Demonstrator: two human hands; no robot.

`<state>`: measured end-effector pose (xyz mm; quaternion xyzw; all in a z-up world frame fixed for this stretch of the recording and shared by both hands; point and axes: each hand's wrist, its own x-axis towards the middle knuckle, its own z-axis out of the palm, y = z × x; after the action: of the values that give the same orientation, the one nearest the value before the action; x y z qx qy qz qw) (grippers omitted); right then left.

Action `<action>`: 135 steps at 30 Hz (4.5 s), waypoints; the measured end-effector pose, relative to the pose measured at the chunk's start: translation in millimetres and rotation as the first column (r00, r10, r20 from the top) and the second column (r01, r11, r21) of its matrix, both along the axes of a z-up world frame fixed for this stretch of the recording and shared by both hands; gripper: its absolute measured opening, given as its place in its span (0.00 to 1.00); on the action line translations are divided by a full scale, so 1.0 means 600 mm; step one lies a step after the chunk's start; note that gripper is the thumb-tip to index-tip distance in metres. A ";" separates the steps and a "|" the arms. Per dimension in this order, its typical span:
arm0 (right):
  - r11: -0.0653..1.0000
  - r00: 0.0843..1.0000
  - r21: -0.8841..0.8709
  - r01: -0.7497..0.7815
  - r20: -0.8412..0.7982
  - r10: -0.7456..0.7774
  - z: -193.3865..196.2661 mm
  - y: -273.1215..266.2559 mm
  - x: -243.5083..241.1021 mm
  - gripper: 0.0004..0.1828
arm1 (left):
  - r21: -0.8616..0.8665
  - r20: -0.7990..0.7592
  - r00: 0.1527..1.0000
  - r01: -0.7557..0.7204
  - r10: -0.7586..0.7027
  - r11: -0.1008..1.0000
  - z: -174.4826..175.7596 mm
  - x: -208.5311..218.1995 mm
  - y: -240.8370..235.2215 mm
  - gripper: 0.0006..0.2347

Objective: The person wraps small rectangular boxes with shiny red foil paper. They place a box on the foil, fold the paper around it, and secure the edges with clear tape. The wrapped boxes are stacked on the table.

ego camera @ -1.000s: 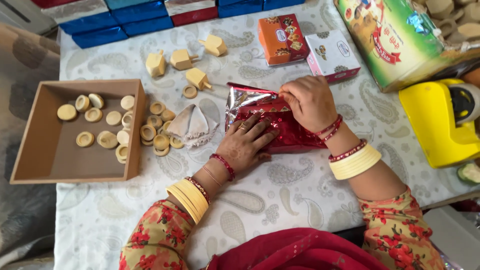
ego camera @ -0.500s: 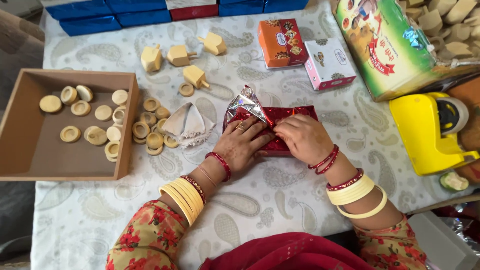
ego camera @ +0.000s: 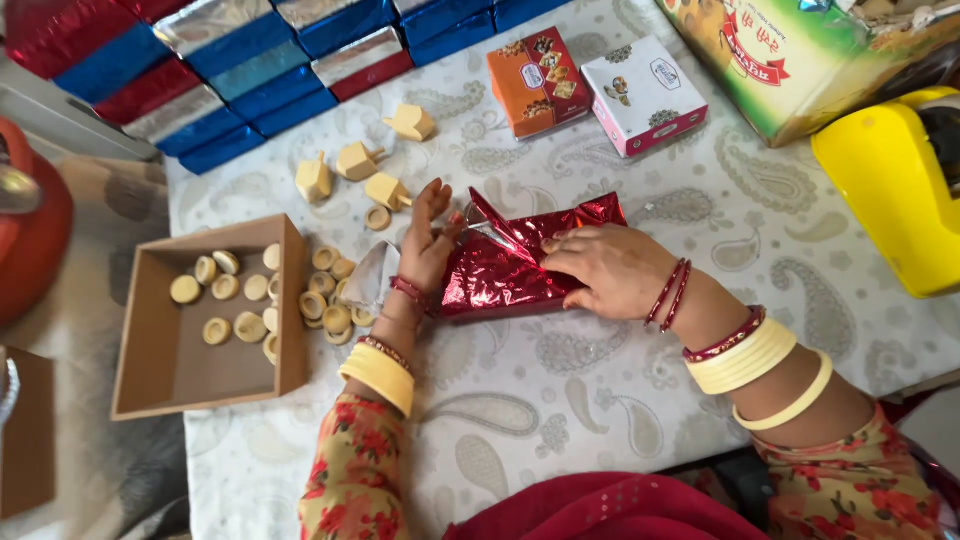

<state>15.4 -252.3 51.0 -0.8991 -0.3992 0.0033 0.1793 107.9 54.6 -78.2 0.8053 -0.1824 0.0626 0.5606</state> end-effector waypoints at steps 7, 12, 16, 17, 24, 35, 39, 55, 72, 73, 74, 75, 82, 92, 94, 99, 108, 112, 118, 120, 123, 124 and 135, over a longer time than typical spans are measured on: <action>1.000 1.000 0.015 -0.022 0.000 0.022 -0.014 -0.003 0.003 0.29 | -0.300 -0.313 0.907 0.186 -0.280 0.936 0.018 0.046 0.011 0.33; 0.999 0.999 0.006 -0.040 -0.001 0.040 -0.014 -0.007 0.004 0.29 | -0.196 -0.297 0.945 0.079 -0.136 0.977 -0.008 0.042 0.008 0.19; 1.000 1.000 -0.009 -0.014 -0.015 0.014 -0.013 -0.008 0.002 0.31 | -0.222 -0.215 0.973 0.033 -0.082 0.975 0.062 0.007 0.028 0.15; 1.000 1.000 -0.010 -0.027 0.000 0.027 -0.017 -0.009 0.002 0.31 | -0.109 -0.106 0.992 0.051 -0.063 0.993 0.080 -0.003 0.038 0.15; 1.000 0.997 0.001 0.009 -0.079 -0.009 0.010 0.003 -0.007 0.40 | 0.180 0.138 0.969 0.180 -0.206 0.967 0.203 -0.063 0.094 0.10; 1.000 0.993 -0.003 0.029 -0.114 -0.029 0.017 -0.004 0.003 0.41 | 0.708 0.406 0.812 0.009 -0.418 0.706 0.239 -0.123 -0.044 0.12; 1.000 0.993 -0.004 0.031 -0.118 -0.031 0.017 -0.002 0.000 0.42 | 0.714 0.478 0.776 -0.072 -0.411 0.696 0.228 -0.129 -0.059 0.11; 0.998 0.998 0.060 -0.016 -0.052 0.019 0.010 0.009 0.002 0.37 | 0.584 0.466 0.854 -0.101 -0.230 0.805 0.160 -0.121 -0.086 0.07; 0.995 0.998 0.096 0.004 -0.064 0.002 0.006 0.014 -0.001 0.36 | 0.661 0.597 0.729 -0.209 -0.336 0.721 0.188 -0.122 -0.081 0.06; 0.996 0.998 0.089 0.014 -0.068 -0.008 0.007 0.014 -0.001 0.36 | 0.657 0.596 0.728 -0.199 -0.339 0.727 0.193 -0.122 -0.082 0.06; 0.995 0.998 0.099 -0.003 -0.067 0.010 0.008 0.014 -0.001 0.36 | 0.679 0.581 0.733 -0.198 -0.353 0.707 0.198 -0.122 -0.082 0.06; 0.994 0.997 0.109 -0.021 -0.066 0.028 0.010 0.015 0.000 0.36 | 0.701 0.567 0.738 -0.198 -0.367 0.685 0.204 -0.122 -0.081 0.05; 0.994 0.997 0.107 -0.032 -0.072 0.040 0.018 0.018 0.000 0.36 | 0.662 0.613 0.729 -0.263 -0.305 0.702 0.193 -0.118 -0.070 0.05; 0.993 0.994 0.107 -0.045 -0.099 0.056 0.017 0.012 0.003 0.35 | 0.716 0.597 0.687 -0.224 -0.414 0.662 0.206 -0.110 -0.049 0.05; 0.994 0.995 0.102 -0.049 -0.086 0.058 0.015 0.011 0.003 0.35 | 0.721 0.621 0.655 -0.262 -0.430 0.641 0.220 -0.112 -0.043 0.04; 0.995 0.996 0.088 -0.054 -0.063 0.060 0.008 0.008 0.005 0.35 | 0.735 0.641 0.659 -0.377 -0.394 0.564 0.231 -0.110 -0.033 0.03; 0.996 0.995 0.073 -0.059 -0.074 0.064 0.019 0.012 0.002 0.37 | 0.670 0.681 0.644 -0.353 -0.350 0.654 0.220 -0.111 -0.039 0.04; 0.996 0.996 0.063 -0.061 -0.068 0.065 0.019 0.014 0.003 0.38 | 0.648 0.663 0.650 -0.249 -0.371 0.720 0.222 -0.112 -0.044 0.02; 0.997 0.997 0.057 -0.055 -0.052 0.058 0.024 0.015 0.003 0.40 | 0.714 0.576 0.685 -0.157 -0.446 0.682 0.210 -0.111 -0.046 0.03; 0.997 0.996 0.045 -0.069 -0.047 0.071 0.030 0.017 0.003 0.41 | 0.718 0.568 0.682 -0.138 -0.461 0.682 0.212 -0.111 -0.048 0.05; 0.996 0.997 0.055 -0.071 -0.015 0.072 0.029 0.019 0.000 0.40 | 0.666 0.574 0.686 -0.073 -0.448 0.742 0.213 -0.112 -0.055 0.06; 0.996 0.997 0.056 -0.071 -0.016 0.072 0.026 0.018 0.000 0.40 | 0.667 0.573 0.686 -0.072 -0.448 0.741 0.209 -0.113 -0.056 0.06; 0.981 0.864 -0.035 -0.192 0.468 0.186 0.019 0.020 -0.033 0.23 | 0.492 0.306 0.903 0.121 -0.302 0.862 0.180 -0.110 -0.067 0.05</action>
<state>-4.4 -240.0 62.5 -0.8286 -0.5168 -0.1991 0.0818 42.0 14.6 29.9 0.8628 -0.3837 0.1060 0.3116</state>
